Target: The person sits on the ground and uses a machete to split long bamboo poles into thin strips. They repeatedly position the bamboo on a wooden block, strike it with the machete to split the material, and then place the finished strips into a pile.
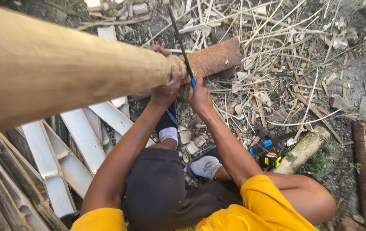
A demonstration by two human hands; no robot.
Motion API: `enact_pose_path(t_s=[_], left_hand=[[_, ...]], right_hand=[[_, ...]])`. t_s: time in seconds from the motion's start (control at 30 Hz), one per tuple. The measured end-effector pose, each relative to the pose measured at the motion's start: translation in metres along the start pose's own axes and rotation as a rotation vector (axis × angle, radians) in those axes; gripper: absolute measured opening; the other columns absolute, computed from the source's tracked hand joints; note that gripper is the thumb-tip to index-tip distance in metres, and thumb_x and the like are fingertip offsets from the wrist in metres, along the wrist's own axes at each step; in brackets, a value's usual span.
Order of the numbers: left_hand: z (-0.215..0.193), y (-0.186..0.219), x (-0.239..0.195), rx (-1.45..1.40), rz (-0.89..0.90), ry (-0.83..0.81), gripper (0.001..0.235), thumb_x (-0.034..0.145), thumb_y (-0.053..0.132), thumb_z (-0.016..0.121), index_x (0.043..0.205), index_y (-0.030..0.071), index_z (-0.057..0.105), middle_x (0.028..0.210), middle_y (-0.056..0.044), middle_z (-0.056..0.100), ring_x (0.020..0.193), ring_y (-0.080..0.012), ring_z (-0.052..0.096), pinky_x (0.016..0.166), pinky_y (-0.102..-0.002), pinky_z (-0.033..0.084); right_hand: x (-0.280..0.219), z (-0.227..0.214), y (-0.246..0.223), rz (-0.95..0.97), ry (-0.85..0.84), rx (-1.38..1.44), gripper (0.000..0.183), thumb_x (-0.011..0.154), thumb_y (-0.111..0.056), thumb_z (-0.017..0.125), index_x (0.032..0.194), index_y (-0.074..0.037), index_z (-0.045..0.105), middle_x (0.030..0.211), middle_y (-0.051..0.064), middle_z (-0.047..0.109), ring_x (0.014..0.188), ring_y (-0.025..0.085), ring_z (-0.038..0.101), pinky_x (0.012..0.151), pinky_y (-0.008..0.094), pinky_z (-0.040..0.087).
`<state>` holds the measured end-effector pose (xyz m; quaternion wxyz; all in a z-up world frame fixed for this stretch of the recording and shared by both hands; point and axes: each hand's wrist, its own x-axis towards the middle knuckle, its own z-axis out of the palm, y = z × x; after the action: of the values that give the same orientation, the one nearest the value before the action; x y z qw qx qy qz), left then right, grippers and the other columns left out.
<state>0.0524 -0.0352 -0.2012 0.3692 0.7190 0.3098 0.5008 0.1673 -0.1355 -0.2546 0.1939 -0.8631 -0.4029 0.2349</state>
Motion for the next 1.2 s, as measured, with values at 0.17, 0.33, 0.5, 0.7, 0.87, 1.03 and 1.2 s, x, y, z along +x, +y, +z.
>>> enact_pose_path(t_s=[0.17, 0.33, 0.5, 0.7, 0.87, 1.03, 1.2], left_hand=[[-0.001, 0.004, 0.004, -0.054, -0.032, 0.038, 0.058, 0.09, 0.001, 0.06, 0.142, 0.0, 0.035, 0.126, -0.011, 0.051, 0.123, -0.0233, 0.053, 0.114, -0.039, 0.043], [0.001, -0.002, 0.002, -0.153, -0.057, 0.044, 0.058, 0.094, 0.001, 0.057, 0.146, 0.001, 0.032, 0.129, -0.01, 0.05, 0.123, -0.0223, 0.053, 0.115, -0.036, 0.043], [-0.002, -0.002, -0.002, 0.01, -0.07, 0.03, 0.052, 0.092, 0.002, 0.059, 0.14, 0.004, 0.041, 0.129, -0.01, 0.051, 0.12, -0.0214, 0.055, 0.112, -0.033, 0.045], [0.012, -0.002, 0.005, 0.039, 0.006, 0.052, 0.058, 0.091, 0.005, 0.063, 0.144, 0.002, 0.039, 0.126, -0.009, 0.053, 0.124, -0.0245, 0.054, 0.117, -0.039, 0.042], [0.009, -0.007, -0.009, -0.033, 0.011, 0.049, 0.06, 0.094, 0.004, 0.062, 0.147, 0.001, 0.035, 0.131, -0.011, 0.052, 0.13, -0.0265, 0.052, 0.122, -0.04, 0.039], [0.008, -0.004, -0.001, -0.051, 0.002, 0.063, 0.06, 0.09, 0.007, 0.06, 0.145, 0.001, 0.036, 0.129, -0.011, 0.051, 0.126, -0.0247, 0.052, 0.12, -0.04, 0.04], [0.013, -0.001, 0.003, -0.05, -0.025, 0.052, 0.061, 0.091, 0.01, 0.066, 0.144, -0.002, 0.038, 0.124, -0.011, 0.053, 0.119, -0.0258, 0.055, 0.112, -0.04, 0.045]], right_hand=[[-0.004, -0.033, -0.013, 0.02, -0.1, 0.046, 0.031, 0.104, -0.022, 0.055, 0.127, -0.006, 0.042, 0.078, 0.029, 0.068, 0.07, 0.048, 0.068, 0.065, 0.061, 0.051], [-0.031, -0.091, -0.05, -0.302, 0.24, 0.421, 0.032, 0.111, -0.025, 0.048, 0.135, -0.005, 0.04, 0.076, 0.01, 0.059, 0.061, 0.02, 0.064, 0.055, 0.043, 0.054], [-0.013, -0.022, -0.003, -0.435, 0.425, 0.371, 0.025, 0.109, -0.021, 0.053, 0.128, -0.007, 0.044, 0.08, 0.017, 0.057, 0.06, 0.025, 0.06, 0.053, 0.044, 0.053], [0.002, -0.008, 0.01, 0.0, -0.085, -0.019, 0.029, 0.103, -0.02, 0.058, 0.119, -0.004, 0.041, 0.079, 0.028, 0.068, 0.071, 0.048, 0.068, 0.062, 0.057, 0.051], [-0.025, -0.08, -0.044, -0.168, 0.092, 0.34, 0.024, 0.111, -0.025, 0.049, 0.125, -0.006, 0.043, 0.073, 0.012, 0.06, 0.056, 0.027, 0.065, 0.052, 0.046, 0.053], [-0.023, -0.044, -0.022, -0.438, 0.46, 0.416, 0.033, 0.107, -0.024, 0.055, 0.127, -0.001, 0.042, 0.074, 0.015, 0.057, 0.06, 0.025, 0.062, 0.053, 0.048, 0.052], [0.011, 0.035, 0.035, -0.032, 0.016, -0.117, 0.033, 0.104, -0.026, 0.063, 0.118, -0.002, 0.045, 0.072, 0.021, 0.062, 0.066, 0.045, 0.067, 0.062, 0.056, 0.05]])
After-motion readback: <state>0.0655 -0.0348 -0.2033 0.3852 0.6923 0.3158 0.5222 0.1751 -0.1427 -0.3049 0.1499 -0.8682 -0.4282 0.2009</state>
